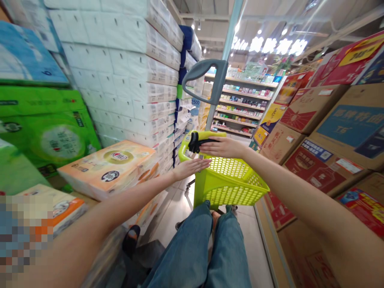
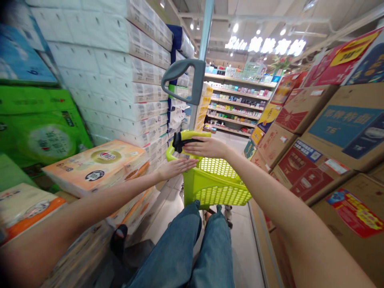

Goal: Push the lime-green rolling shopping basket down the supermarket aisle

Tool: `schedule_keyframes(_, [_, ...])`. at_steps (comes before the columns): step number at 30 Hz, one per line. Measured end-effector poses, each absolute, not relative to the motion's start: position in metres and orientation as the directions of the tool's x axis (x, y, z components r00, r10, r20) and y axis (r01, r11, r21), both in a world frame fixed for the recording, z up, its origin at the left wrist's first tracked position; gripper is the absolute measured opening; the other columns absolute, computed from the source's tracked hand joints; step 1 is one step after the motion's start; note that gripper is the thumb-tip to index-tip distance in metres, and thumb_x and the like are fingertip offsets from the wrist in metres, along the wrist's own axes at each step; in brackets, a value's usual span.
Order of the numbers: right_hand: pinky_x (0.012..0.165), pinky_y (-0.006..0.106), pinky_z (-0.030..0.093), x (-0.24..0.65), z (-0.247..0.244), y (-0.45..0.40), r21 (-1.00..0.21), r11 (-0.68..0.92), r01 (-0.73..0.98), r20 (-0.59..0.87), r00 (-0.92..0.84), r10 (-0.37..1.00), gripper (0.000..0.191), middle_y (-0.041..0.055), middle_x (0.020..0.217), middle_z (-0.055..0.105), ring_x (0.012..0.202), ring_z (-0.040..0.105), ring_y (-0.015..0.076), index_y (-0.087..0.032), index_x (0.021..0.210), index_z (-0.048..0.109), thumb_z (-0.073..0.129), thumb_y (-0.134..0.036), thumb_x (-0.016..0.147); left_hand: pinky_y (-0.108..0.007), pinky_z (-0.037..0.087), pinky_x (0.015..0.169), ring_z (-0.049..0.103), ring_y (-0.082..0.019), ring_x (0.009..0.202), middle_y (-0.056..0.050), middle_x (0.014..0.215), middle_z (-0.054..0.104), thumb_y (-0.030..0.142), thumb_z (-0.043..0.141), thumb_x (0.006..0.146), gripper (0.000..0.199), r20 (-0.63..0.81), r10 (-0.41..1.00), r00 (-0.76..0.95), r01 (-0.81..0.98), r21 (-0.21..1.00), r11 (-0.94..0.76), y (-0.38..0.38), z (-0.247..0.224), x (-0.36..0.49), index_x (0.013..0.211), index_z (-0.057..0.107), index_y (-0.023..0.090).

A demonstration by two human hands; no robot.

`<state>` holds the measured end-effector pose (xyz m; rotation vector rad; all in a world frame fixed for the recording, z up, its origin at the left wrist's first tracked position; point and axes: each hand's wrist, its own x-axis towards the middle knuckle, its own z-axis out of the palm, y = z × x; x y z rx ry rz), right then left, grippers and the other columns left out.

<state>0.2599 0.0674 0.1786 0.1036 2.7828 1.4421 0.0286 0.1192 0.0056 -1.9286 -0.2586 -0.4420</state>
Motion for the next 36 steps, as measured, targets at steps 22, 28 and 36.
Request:
schedule_keyframes(22, [0.127,0.042,0.015,0.265,0.236,0.072,0.774,0.556,0.304,0.234,-0.952,0.195,0.060,0.0066,0.155,0.041,0.146,0.035,0.0169,-0.021,0.156,0.022,0.037,-0.008,0.099,-0.026,0.023,0.123,0.012,-0.012,0.151,-0.002,0.166,0.009,-0.002,0.037,0.088,0.068,0.420,-0.009,0.908,0.372,-0.814,-0.446,0.115,0.012,0.027,0.153,0.030,0.017])
schedule_keyframes(28, [0.125,0.043,0.021,0.257,0.193,0.073,0.710,0.585,0.391,0.374,-0.914,0.156,0.064,0.0052,0.150,0.050,0.142,0.041,0.0149,-0.024,0.156,0.021,0.040,-0.007,0.098,-0.026,0.023,0.123,0.013,-0.011,0.151,-0.002,0.165,0.009,-0.001,0.037,0.089,0.067,0.406,0.008,0.914,0.370,-0.824,-0.429,0.114,0.011,0.027,0.153,0.029,0.017])
schedule_keyframes(36, [0.127,0.036,0.017,0.264,0.206,0.067,0.716,0.649,0.258,0.209,-0.966,0.153,0.053,0.0035,0.151,0.048,0.140,0.045,0.0166,-0.023,0.151,0.036,0.041,-0.012,0.099,-0.026,0.023,0.124,0.014,-0.010,0.150,-0.001,0.165,0.012,0.000,0.037,0.090,0.066,0.391,0.019,0.920,0.366,-0.844,-0.393,0.113,0.012,0.028,0.154,0.028,0.018])
